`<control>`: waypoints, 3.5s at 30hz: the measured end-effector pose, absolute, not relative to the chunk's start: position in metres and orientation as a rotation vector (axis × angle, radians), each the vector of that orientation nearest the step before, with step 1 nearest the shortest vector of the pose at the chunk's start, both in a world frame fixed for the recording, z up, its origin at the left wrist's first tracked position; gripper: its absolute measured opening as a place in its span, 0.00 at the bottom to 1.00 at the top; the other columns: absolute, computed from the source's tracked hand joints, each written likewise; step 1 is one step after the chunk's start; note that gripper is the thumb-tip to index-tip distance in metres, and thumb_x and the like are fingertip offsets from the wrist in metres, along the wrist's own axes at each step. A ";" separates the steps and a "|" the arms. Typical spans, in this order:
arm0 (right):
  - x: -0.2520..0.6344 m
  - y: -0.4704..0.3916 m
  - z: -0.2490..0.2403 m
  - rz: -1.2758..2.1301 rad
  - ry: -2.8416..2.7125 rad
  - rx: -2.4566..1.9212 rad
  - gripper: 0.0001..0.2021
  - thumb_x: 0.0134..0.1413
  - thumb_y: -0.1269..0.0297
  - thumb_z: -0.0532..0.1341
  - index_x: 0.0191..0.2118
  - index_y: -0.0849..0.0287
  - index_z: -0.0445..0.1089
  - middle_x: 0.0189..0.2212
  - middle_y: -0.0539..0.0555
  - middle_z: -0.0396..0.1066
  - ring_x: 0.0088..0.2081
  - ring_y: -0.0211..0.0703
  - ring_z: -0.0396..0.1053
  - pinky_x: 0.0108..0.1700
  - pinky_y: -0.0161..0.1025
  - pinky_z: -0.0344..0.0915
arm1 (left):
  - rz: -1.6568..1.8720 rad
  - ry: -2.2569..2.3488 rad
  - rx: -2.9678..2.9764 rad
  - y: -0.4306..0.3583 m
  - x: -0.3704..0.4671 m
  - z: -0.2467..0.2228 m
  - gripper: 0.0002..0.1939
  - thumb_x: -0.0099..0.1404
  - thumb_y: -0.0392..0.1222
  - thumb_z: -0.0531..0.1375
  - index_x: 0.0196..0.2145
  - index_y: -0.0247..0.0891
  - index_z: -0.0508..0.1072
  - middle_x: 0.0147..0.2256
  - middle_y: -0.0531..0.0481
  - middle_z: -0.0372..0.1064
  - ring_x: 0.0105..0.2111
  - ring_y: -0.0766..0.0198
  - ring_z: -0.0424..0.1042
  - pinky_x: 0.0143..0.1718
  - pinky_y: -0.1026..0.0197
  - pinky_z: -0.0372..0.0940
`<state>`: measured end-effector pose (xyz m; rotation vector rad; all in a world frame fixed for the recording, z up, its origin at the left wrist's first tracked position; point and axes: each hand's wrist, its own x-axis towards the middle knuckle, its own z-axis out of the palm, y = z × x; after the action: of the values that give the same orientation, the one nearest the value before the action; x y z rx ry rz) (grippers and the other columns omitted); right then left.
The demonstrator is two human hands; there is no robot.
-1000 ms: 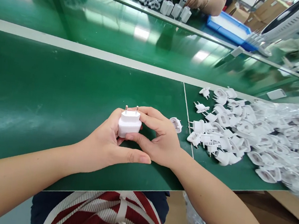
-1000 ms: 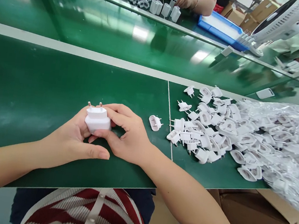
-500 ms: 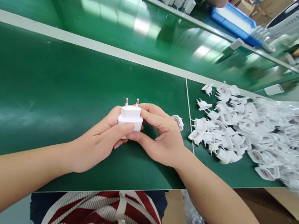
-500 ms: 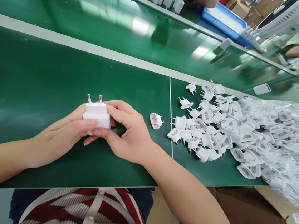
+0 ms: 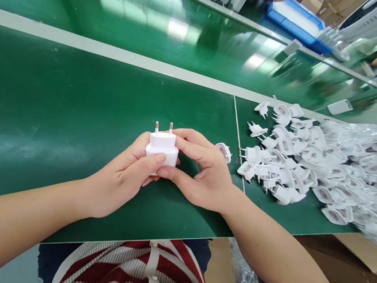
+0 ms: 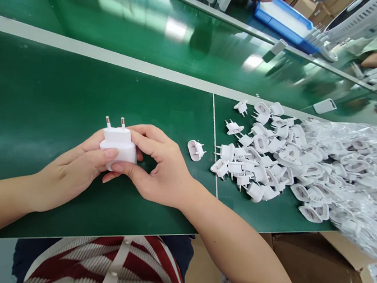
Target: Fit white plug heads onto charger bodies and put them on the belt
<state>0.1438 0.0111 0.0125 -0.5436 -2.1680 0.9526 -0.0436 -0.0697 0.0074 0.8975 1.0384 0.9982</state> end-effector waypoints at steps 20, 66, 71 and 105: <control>0.145 0.012 0.008 0.789 -2.186 -0.427 0.17 0.66 0.61 0.68 0.58 0.55 0.75 0.52 0.59 0.79 0.53 0.49 0.78 0.55 0.47 0.78 | 1.040 1.073 1.194 -0.069 -0.046 0.003 0.14 0.78 0.54 0.56 0.46 0.42 0.71 0.43 0.48 0.67 0.40 0.60 0.64 0.44 0.57 0.64; 0.144 0.015 0.009 0.913 -2.205 -0.407 0.22 0.62 0.59 0.72 0.59 0.58 0.75 0.52 0.60 0.77 0.53 0.49 0.77 0.58 0.48 0.77 | 0.989 1.121 0.955 -0.073 -0.042 0.011 0.15 0.77 0.56 0.52 0.44 0.42 0.65 0.33 0.52 0.69 0.29 0.64 0.66 0.25 0.63 0.64; 0.144 0.014 0.010 0.915 -2.217 -0.431 0.23 0.63 0.56 0.71 0.60 0.57 0.76 0.53 0.60 0.77 0.53 0.49 0.77 0.56 0.48 0.78 | 0.982 1.132 0.953 -0.072 -0.043 0.010 0.17 0.77 0.57 0.52 0.49 0.41 0.67 0.33 0.51 0.71 0.27 0.64 0.67 0.23 0.63 0.65; 0.144 0.017 0.005 0.912 -2.171 -0.370 0.23 0.62 0.63 0.72 0.62 0.54 0.75 0.55 0.60 0.77 0.56 0.48 0.77 0.59 0.47 0.77 | 1.076 1.094 0.954 -0.072 -0.040 0.009 0.11 0.74 0.48 0.54 0.50 0.41 0.69 0.43 0.47 0.70 0.36 0.61 0.68 0.33 0.58 0.66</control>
<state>0.1441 0.0167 0.0046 -0.3704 -2.1715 0.9117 -0.0401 -0.0719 0.0093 0.9541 1.0942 1.0763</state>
